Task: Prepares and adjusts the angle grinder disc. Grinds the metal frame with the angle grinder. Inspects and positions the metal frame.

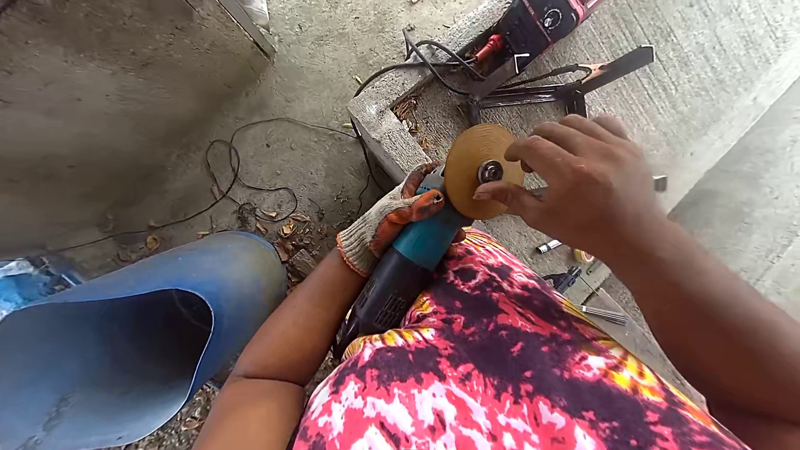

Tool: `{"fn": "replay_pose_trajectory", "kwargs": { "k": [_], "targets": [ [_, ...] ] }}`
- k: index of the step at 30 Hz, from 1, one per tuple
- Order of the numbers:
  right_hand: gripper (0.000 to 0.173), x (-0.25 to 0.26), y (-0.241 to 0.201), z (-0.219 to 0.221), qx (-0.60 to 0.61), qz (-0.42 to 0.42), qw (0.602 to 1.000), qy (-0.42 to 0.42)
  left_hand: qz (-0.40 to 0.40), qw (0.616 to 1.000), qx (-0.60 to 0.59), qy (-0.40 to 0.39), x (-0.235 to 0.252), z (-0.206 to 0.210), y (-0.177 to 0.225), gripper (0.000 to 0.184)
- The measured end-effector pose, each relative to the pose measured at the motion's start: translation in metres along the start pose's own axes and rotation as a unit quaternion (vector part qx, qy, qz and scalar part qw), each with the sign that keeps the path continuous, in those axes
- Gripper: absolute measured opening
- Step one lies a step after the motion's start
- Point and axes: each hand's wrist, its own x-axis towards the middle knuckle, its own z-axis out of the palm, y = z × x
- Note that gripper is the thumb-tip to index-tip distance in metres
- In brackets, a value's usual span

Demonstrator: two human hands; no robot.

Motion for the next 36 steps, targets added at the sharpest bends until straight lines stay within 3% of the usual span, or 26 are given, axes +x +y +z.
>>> {"fn": "replay_pose_trajectory", "kwargs": {
  "k": [2,5,9,11,14,16,19,22,25,28,30,32,33,36],
  "targets": [
    [0.025,0.000,0.002,0.000,0.031,-0.045,0.998,-0.042,-0.015,1.000,-0.015,-0.004,0.000,0.001,-0.001,0.061],
    [0.050,-0.001,0.004,-0.003,0.076,-0.072,0.993,-0.050,-0.019,0.999,-0.026,-0.022,-0.001,-0.006,-0.004,0.064],
    [0.046,-0.001,0.000,0.003,0.028,-0.016,0.999,0.000,-0.014,0.998,-0.040,-0.050,0.000,-0.011,-0.007,0.066],
    [0.027,-0.002,0.000,0.004,0.046,-0.027,0.998,-0.026,-0.019,0.997,-0.054,-0.056,0.000,-0.012,-0.008,0.066],
    [0.046,-0.003,-0.002,0.000,0.092,-0.022,0.994,-0.046,-0.022,0.996,-0.060,-0.060,-0.001,-0.012,-0.007,0.066],
    [0.053,-0.002,-0.004,0.003,0.059,0.001,0.998,-0.031,-0.021,0.997,-0.052,-0.059,-0.001,-0.012,-0.006,0.065],
    [0.039,0.000,-0.006,0.008,0.028,-0.009,0.999,-0.026,-0.023,0.998,-0.045,-0.048,-0.002,-0.009,-0.005,0.068],
    [0.024,0.000,0.002,0.006,0.080,-0.073,0.994,-0.031,-0.020,0.996,-0.058,-0.070,-0.001,-0.011,-0.007,0.063],
    [0.038,0.000,0.011,0.007,0.151,-0.099,0.983,-0.025,-0.008,0.994,-0.064,-0.088,0.001,-0.018,-0.014,0.061],
    [0.039,-0.002,0.008,0.003,0.138,-0.044,0.989,-0.024,0.013,0.986,-0.083,-0.148,0.009,-0.045,-0.034,0.064],
    [0.044,0.000,0.004,0.005,0.082,-0.027,0.996,-0.002,-0.003,0.993,-0.071,-0.095,0.003,-0.028,-0.024,0.059],
    [0.027,0.000,0.002,0.006,0.078,-0.053,0.995,-0.015,-0.009,0.990,-0.086,-0.109,0.002,-0.025,-0.021,0.060],
    [0.028,-0.001,0.002,0.004,0.098,-0.070,0.992,-0.032,-0.013,0.990,-0.089,-0.110,0.002,-0.022,-0.020,0.059],
    [0.051,-0.003,0.002,-0.001,0.144,-0.039,0.987,-0.052,-0.022,0.996,-0.060,-0.068,0.001,-0.010,-0.013,0.061]
  ]
}}
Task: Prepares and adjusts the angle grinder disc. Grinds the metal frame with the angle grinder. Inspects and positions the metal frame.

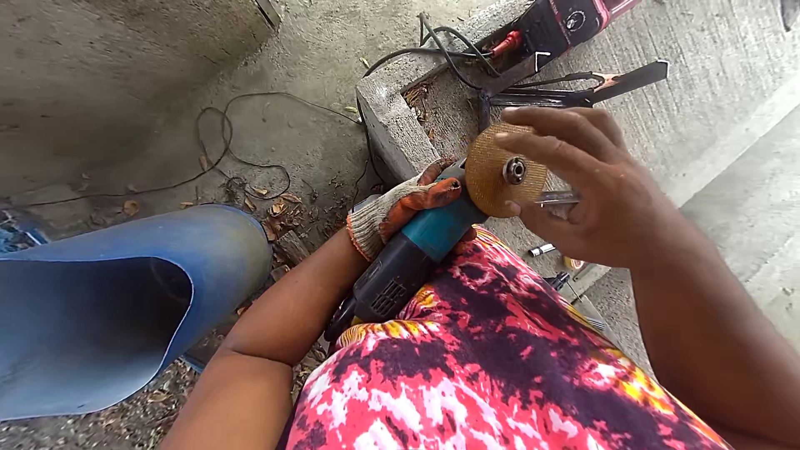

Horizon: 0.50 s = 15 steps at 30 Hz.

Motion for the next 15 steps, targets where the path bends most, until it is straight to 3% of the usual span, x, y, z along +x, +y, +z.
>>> {"fn": "replay_pose_trajectory", "kwargs": {
  "k": [3,9,15],
  "targets": [
    [0.066,-0.005,0.004,0.004,0.012,0.106,0.993,0.055,0.000,1.000,0.010,0.026,-0.001,0.004,0.000,0.061],
    [0.111,-0.028,0.016,0.024,0.094,0.243,0.965,-0.012,-0.002,0.997,0.029,0.076,-0.002,0.009,0.001,0.054],
    [0.115,-0.036,0.016,0.040,0.121,0.286,0.950,-0.033,-0.018,0.973,0.160,0.167,-0.003,0.028,0.013,0.055]
  ]
}}
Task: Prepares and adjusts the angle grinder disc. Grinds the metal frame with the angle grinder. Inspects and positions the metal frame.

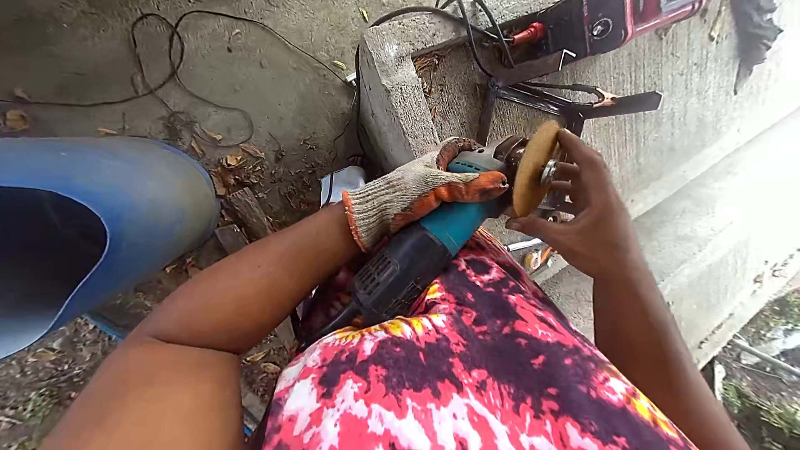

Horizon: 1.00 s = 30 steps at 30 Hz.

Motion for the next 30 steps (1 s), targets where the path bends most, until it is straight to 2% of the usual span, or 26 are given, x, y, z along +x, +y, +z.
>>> {"fn": "replay_pose_trajectory", "kwargs": {
  "k": [5,16,23,29,30],
  "targets": [
    [0.114,0.003,0.005,0.005,0.063,-0.011,0.998,0.007,-0.003,0.998,0.055,0.021,-0.002,-0.002,0.004,0.061],
    [0.112,0.010,-0.003,0.010,0.025,-0.037,0.999,0.017,0.017,0.997,0.076,0.026,-0.007,-0.009,0.007,0.060],
    [0.110,0.011,0.004,0.015,0.040,-0.094,0.994,0.025,0.008,0.986,0.161,0.053,-0.013,-0.003,0.017,0.062],
    [0.103,0.008,0.012,0.026,0.104,-0.164,0.979,0.063,-0.016,0.948,0.304,0.087,-0.022,0.011,0.034,0.075],
    [0.100,0.008,0.013,0.027,0.118,-0.179,0.974,0.070,0.021,0.935,0.340,0.096,-0.019,0.011,0.027,0.079]
  ]
}}
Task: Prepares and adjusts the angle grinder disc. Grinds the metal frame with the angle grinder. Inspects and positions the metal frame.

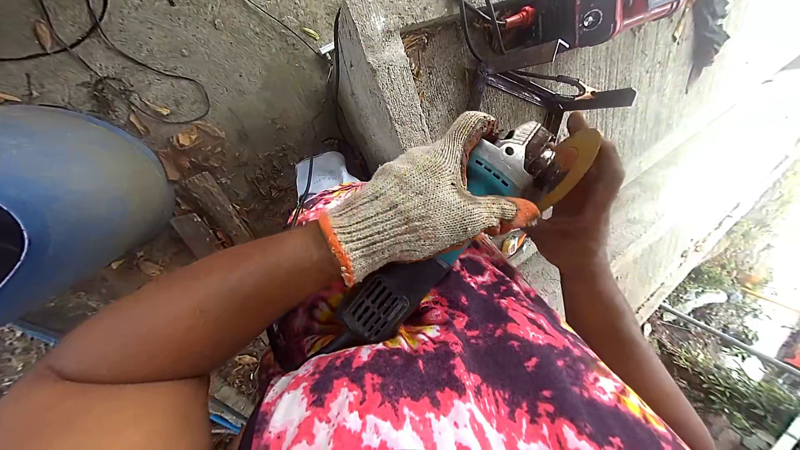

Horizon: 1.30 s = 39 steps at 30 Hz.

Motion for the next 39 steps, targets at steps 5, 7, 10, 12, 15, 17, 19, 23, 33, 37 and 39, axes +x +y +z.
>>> {"fn": "replay_pose_trajectory", "kwargs": {
  "k": [5,7,10,12,15,17,19,23,33,37,39],
  "targets": [
    [0.094,0.001,0.001,0.001,0.012,-0.040,0.999,0.026,0.270,0.934,0.080,0.219,0.036,0.045,-0.059,0.090],
    [0.093,0.002,0.002,0.000,0.016,-0.044,0.998,0.030,0.069,0.990,0.113,0.044,-0.003,0.006,0.008,0.085],
    [0.095,0.002,0.004,0.000,0.022,-0.045,0.998,0.032,0.033,0.993,0.113,0.030,-0.008,0.000,0.021,0.082],
    [0.096,0.002,0.005,0.001,0.027,-0.041,0.998,0.033,0.040,0.991,0.120,0.041,-0.006,0.002,0.019,0.084],
    [0.098,0.003,0.005,0.002,0.026,-0.040,0.998,0.028,0.028,0.991,0.122,0.036,-0.005,0.000,0.021,0.086],
    [0.100,0.004,0.005,0.002,0.021,-0.033,0.999,0.030,0.024,0.991,0.128,0.034,-0.005,-0.002,0.024,0.083],
    [0.102,0.003,0.004,0.001,0.012,-0.025,0.999,0.027,0.045,0.989,0.136,0.043,0.000,0.003,0.013,0.086],
    [0.105,0.002,0.005,0.000,0.042,0.000,0.999,0.026,0.246,0.940,0.086,0.219,0.068,0.059,-0.082,0.103],
    [0.121,0.003,0.009,0.000,0.091,-0.027,0.995,0.007,0.036,0.992,0.111,0.049,-0.003,0.000,0.016,0.082],
    [0.117,0.005,0.006,-0.002,0.032,-0.056,0.998,0.010,0.040,0.991,0.112,0.056,-0.002,0.002,0.015,0.082],
    [0.116,0.004,0.004,-0.004,0.019,-0.064,0.998,0.008,0.037,0.992,0.106,0.055,-0.003,0.002,0.015,0.083]
  ]
}}
